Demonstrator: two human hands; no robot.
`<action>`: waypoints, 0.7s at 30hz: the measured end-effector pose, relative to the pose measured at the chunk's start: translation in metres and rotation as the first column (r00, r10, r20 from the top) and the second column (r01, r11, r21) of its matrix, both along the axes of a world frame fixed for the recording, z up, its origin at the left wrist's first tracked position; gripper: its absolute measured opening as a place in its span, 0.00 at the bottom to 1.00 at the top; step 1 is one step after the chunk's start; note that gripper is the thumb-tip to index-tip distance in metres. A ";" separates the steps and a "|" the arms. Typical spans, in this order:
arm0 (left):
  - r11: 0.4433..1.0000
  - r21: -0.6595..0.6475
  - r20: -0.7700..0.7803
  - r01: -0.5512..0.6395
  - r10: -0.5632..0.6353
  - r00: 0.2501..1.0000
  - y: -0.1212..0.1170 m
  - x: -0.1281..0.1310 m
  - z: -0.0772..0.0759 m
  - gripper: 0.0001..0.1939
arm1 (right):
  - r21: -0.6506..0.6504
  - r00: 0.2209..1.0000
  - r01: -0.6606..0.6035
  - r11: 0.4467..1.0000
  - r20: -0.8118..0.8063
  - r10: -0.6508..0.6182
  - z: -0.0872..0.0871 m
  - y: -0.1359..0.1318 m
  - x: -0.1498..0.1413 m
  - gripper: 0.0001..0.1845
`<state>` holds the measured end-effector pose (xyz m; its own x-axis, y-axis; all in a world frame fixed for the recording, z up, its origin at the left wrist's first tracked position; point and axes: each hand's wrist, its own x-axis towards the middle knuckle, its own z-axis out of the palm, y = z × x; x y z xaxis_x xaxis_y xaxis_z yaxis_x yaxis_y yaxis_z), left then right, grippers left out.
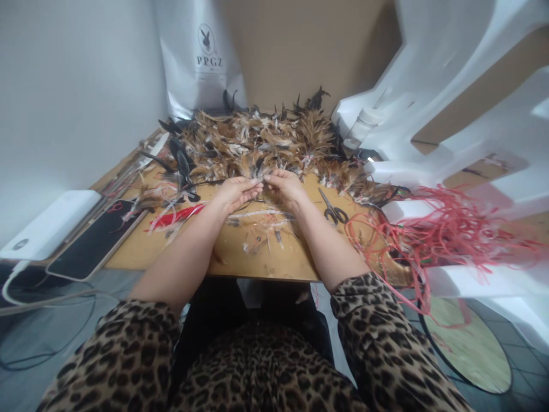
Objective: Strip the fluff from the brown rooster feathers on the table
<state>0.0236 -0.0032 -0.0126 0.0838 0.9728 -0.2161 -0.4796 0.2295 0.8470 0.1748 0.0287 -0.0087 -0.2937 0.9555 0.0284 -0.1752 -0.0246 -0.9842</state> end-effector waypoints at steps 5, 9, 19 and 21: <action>0.999 0.008 -0.033 0.053 -0.053 0.998 0.000 -0.001 -0.001 0.03 | 0.071 0.999 0.035 0.997 0.036 -0.038 0.001 -0.002 -0.004 0.18; 0.998 0.018 -0.064 0.054 -0.053 0.997 -0.001 0.000 -0.001 0.04 | 0.113 0.994 0.063 0.992 0.081 -0.072 0.000 -0.004 -0.006 0.18; 0.984 0.173 -0.316 0.035 0.022 0.949 -0.001 0.002 0.001 0.06 | 0.136 0.992 0.055 0.989 0.108 -0.070 0.000 -0.007 -0.006 0.16; 0.977 0.211 -0.357 0.042 0.038 0.933 -0.002 0.003 0.001 0.06 | 0.156 0.991 0.072 0.985 0.104 -0.089 -0.001 -0.007 -0.006 0.15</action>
